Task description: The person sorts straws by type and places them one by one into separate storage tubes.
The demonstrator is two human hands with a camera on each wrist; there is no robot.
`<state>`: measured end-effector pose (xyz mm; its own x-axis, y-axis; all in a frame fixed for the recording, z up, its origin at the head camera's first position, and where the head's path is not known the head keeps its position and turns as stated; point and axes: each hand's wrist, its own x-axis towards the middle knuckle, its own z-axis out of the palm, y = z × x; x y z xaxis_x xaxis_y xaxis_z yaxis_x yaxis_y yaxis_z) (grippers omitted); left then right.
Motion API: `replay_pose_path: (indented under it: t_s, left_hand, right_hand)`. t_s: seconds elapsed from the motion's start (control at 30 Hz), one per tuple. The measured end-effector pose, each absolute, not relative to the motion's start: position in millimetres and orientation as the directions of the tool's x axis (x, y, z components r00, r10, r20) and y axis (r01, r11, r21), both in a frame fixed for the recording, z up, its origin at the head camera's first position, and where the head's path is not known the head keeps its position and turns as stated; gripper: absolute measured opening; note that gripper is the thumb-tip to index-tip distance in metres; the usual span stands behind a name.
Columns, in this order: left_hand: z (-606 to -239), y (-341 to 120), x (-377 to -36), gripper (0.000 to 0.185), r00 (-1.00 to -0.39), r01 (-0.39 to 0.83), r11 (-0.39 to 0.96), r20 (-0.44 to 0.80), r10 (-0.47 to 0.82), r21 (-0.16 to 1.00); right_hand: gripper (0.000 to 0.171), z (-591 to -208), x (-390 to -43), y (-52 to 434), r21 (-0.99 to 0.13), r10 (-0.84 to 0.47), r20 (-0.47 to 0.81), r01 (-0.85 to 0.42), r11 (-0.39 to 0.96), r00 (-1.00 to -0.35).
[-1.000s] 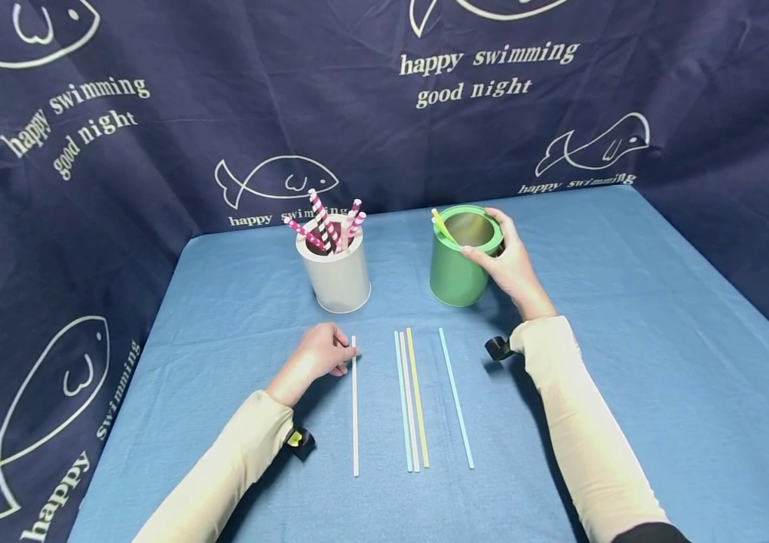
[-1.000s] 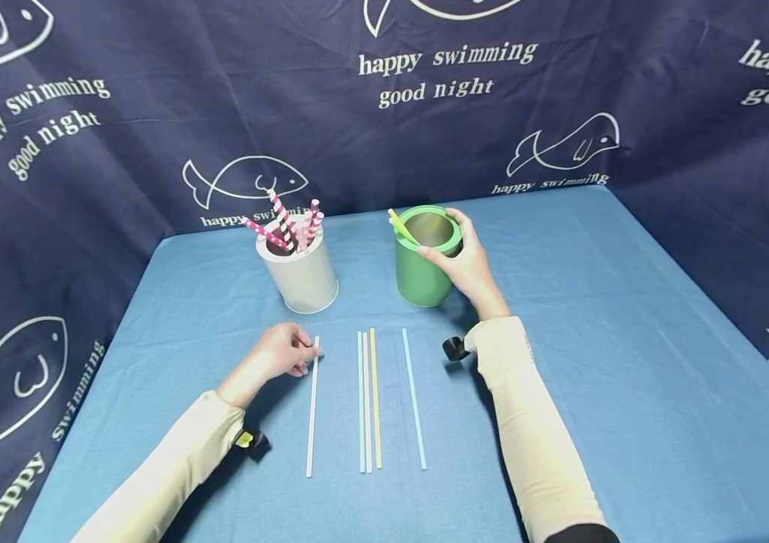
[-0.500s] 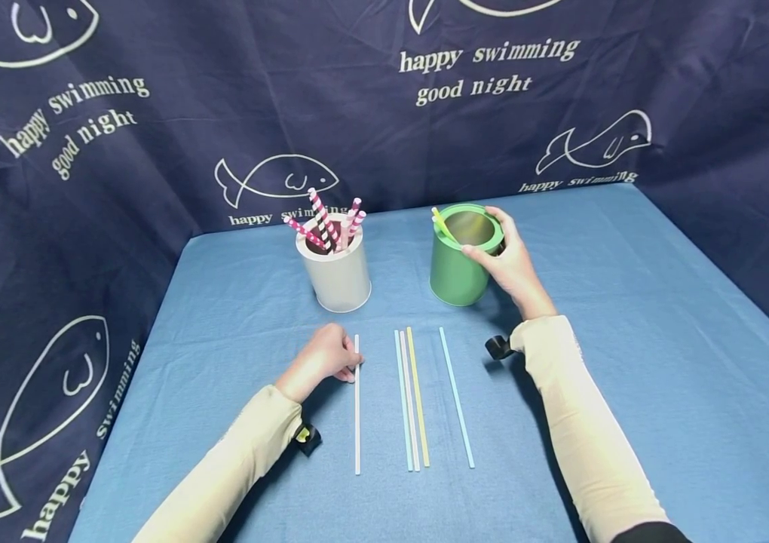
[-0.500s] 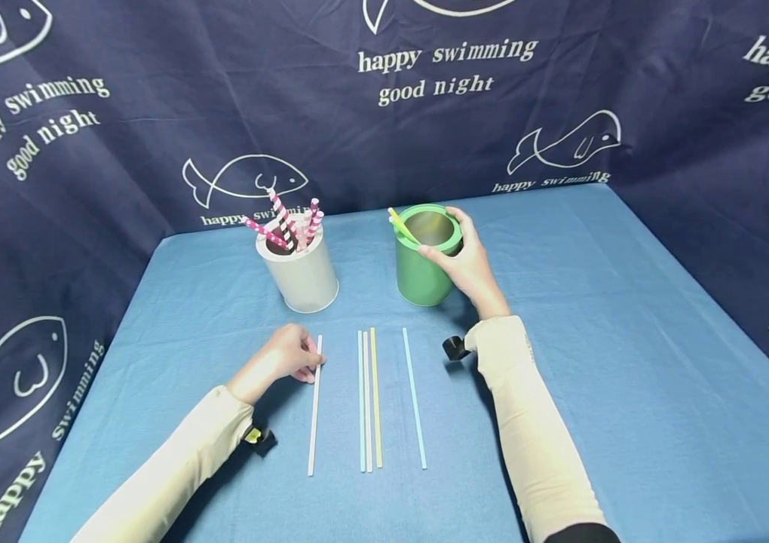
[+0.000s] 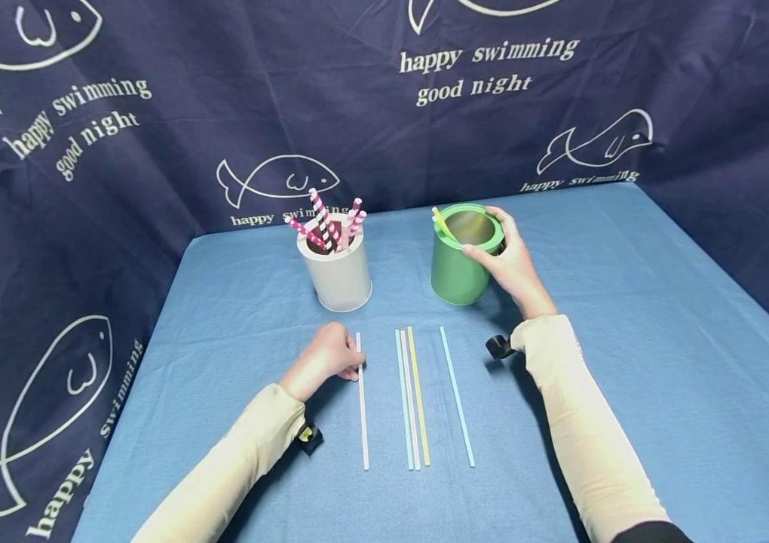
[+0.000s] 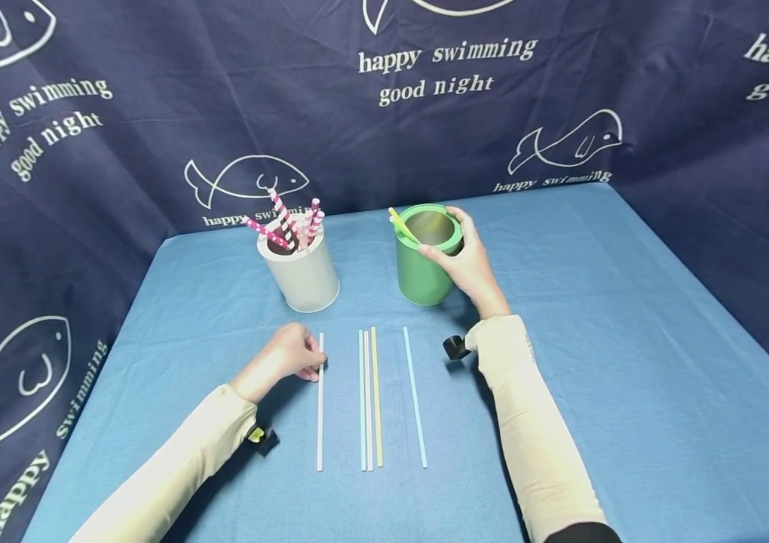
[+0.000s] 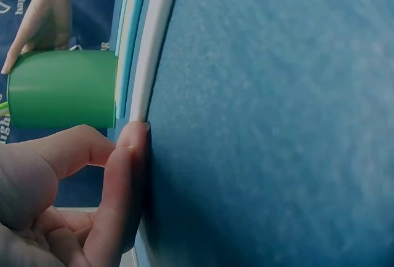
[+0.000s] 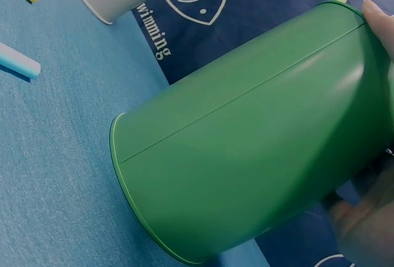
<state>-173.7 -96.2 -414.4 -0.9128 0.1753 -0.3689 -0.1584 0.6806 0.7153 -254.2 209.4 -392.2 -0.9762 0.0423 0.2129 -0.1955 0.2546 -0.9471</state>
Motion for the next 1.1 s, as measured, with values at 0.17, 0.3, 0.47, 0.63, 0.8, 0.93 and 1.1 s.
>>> replay_pose_path:
  t_s: [0.17, 0.3, 0.47, 0.63, 0.8, 0.93, 1.1]
  left_hand:
    - [-415, -90, -174, 0.022, -0.917, -0.124, 0.710, -0.353, 0.185, 0.693]
    - [-417, -84, -176, 0.022, -0.925, -0.086, 0.727, -0.325, 0.196, 0.682]
    - [-420, -81, -179, 0.026, -0.930, -0.076, 0.711, -0.306, 0.202, 0.699]
    - [-422, -81, -183, 0.015, -0.937, -0.144, 0.527, -0.286, 0.199, 0.837]
    - [-414, -81, -185, 0.003, -0.964, -0.133, 0.342, -0.201, 0.172, 0.930]
    - [-403, -81, -185, 0.003, -0.990, -0.056, 0.266, -0.088, 0.111, 0.962]
    - [-390, -80, -185, 0.008, -0.995, 0.103, 0.193, 0.102, 0.016, 0.976]
  right_hand:
    - [0.077, -392, -254, 209, -0.943, 0.042, 0.213, -0.194, 0.270, -0.976]
    - [0.076, -392, -254, 210, -0.945, 0.044, 0.211, -0.192, 0.263, -0.977]
    - [0.077, -391, -255, 210, -0.942, 0.038, 0.217, -0.199, 0.269, -0.976]
    - [0.076, -391, -255, 209, -0.942, 0.035, 0.217, -0.200, 0.269, -0.975]
    - [0.076, -392, -255, 208, -0.939, 0.037, 0.219, -0.200, 0.279, -0.975]
    - [0.075, -393, -254, 208, -0.944, 0.036, 0.212, -0.196, 0.267, -0.977]
    - [0.075, -393, -254, 209, -0.947, 0.036, 0.212, -0.196, 0.255, -0.977]
